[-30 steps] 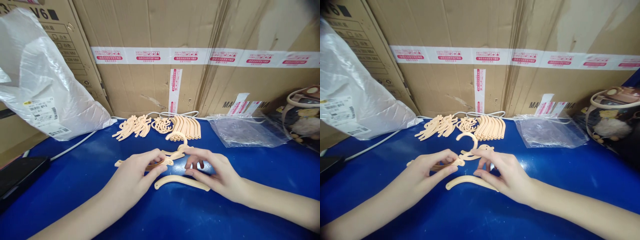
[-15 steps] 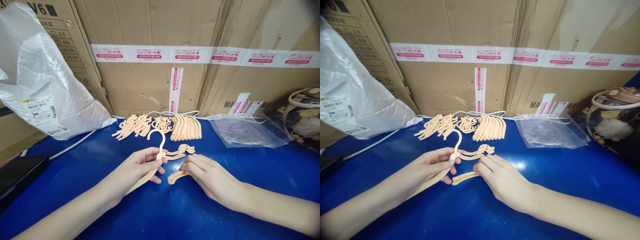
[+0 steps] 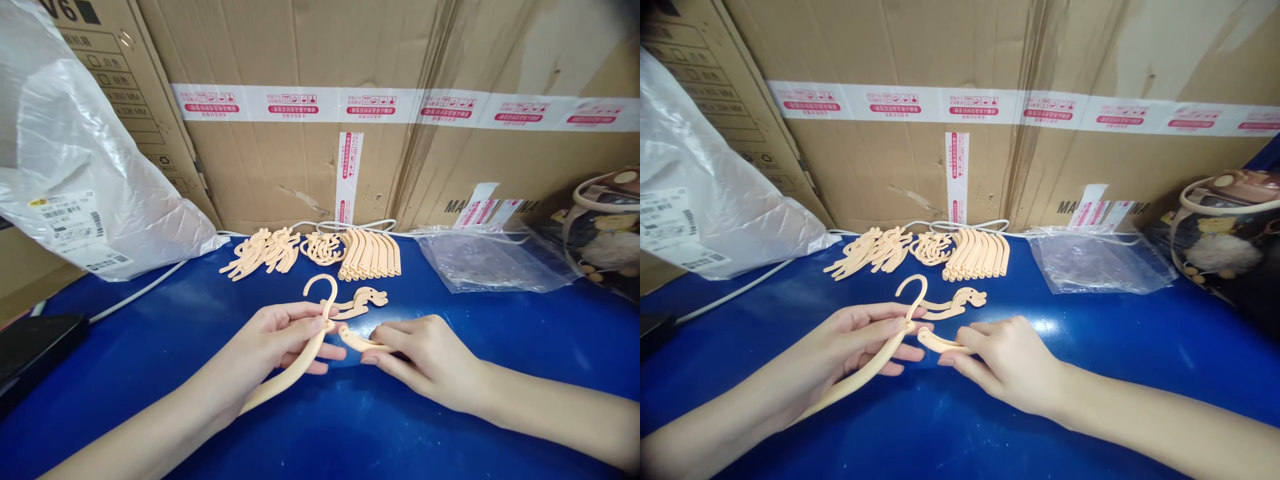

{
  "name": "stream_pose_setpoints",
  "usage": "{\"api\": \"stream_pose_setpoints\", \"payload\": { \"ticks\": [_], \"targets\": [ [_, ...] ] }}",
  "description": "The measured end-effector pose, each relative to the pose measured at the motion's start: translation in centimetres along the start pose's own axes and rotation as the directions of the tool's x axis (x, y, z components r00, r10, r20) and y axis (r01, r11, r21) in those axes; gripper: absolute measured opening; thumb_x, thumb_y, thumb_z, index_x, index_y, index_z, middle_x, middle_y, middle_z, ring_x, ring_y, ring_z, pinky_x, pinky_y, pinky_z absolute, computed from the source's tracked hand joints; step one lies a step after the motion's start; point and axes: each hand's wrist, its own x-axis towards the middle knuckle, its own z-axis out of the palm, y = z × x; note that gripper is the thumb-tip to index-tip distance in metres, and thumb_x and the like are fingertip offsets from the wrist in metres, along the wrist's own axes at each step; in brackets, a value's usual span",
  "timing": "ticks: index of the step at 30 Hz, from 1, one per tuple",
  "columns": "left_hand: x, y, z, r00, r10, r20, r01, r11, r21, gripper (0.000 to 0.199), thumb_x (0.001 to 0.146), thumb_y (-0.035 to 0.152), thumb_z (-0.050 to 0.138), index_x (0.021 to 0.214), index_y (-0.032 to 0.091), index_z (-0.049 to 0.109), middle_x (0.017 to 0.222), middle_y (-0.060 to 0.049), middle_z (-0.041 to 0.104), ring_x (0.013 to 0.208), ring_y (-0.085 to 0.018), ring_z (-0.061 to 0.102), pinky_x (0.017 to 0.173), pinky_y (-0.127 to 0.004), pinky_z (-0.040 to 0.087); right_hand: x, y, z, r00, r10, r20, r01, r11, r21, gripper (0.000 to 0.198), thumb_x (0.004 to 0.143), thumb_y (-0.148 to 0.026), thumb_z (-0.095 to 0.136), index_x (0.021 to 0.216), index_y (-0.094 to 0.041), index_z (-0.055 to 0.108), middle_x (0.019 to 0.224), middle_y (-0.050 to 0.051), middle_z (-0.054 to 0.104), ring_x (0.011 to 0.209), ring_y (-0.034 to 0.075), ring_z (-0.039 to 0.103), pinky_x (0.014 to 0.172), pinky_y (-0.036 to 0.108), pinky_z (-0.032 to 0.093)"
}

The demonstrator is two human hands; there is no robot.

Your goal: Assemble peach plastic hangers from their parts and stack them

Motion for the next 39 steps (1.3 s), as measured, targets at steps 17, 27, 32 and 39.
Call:
{"api": "stream_pose_setpoints", "payload": {
  "ticks": [17,27,32,39],
  "targets": [
    [-0.03,-0.65,0.00,0.984,0.011,0.176,-0.025,0.997,0.079,0.024,0.082,0.033,0.069,0.100,0.017,0.066,0.095,-0.007,0.075,0.085,-0.021,0.073,0.070,-0.025,0.058,0.12,-0.09,0.18,0.985,-0.123,-0.125,0.091,0.968,-0.234,0.038,0.099,-0.040,0.039,0.072,-0.018,0.054,0.063,0.000,0.056,0.053,0.011,0.049,0.050,0.025,0.031],
    [0.01,-0.67,-0.05,0.985,0.032,0.170,-0.047,0.995,0.086,0.023,0.082,0.033,0.069,0.096,0.015,0.062,0.087,-0.008,0.075,0.083,-0.022,0.073,0.069,-0.027,0.059,0.06,-0.49,0.07,0.980,-0.185,-0.073,0.159,0.949,-0.272,0.042,0.101,-0.037,0.033,0.073,-0.017,0.055,0.059,-0.001,0.057,0.048,0.010,0.051,0.049,0.027,0.031],
    [0.10,-0.91,-0.13,0.986,0.048,0.161,-0.065,0.992,0.105,0.024,0.083,0.033,0.068,0.096,0.015,0.061,0.088,-0.007,0.074,0.083,-0.022,0.073,0.069,-0.026,0.058,-0.15,-0.46,0.10,0.981,-0.185,-0.066,0.160,0.947,-0.280,0.044,0.101,-0.037,0.032,0.070,-0.017,0.057,0.057,-0.001,0.058,0.045,0.010,0.050,0.048,0.027,0.030],
    [0.34,-0.93,0.02,0.986,0.049,0.157,-0.070,0.988,0.136,0.030,0.080,0.037,0.070,0.097,0.015,0.060,0.084,-0.006,0.074,0.082,-0.021,0.073,0.068,-0.025,0.057,-0.40,-0.33,0.46,0.977,-0.188,-0.103,0.144,0.931,-0.336,0.045,0.101,-0.037,0.032,0.068,-0.017,0.055,0.053,-0.002,0.057,0.042,0.010,0.049,0.049,0.026,0.029]
  ]
}}
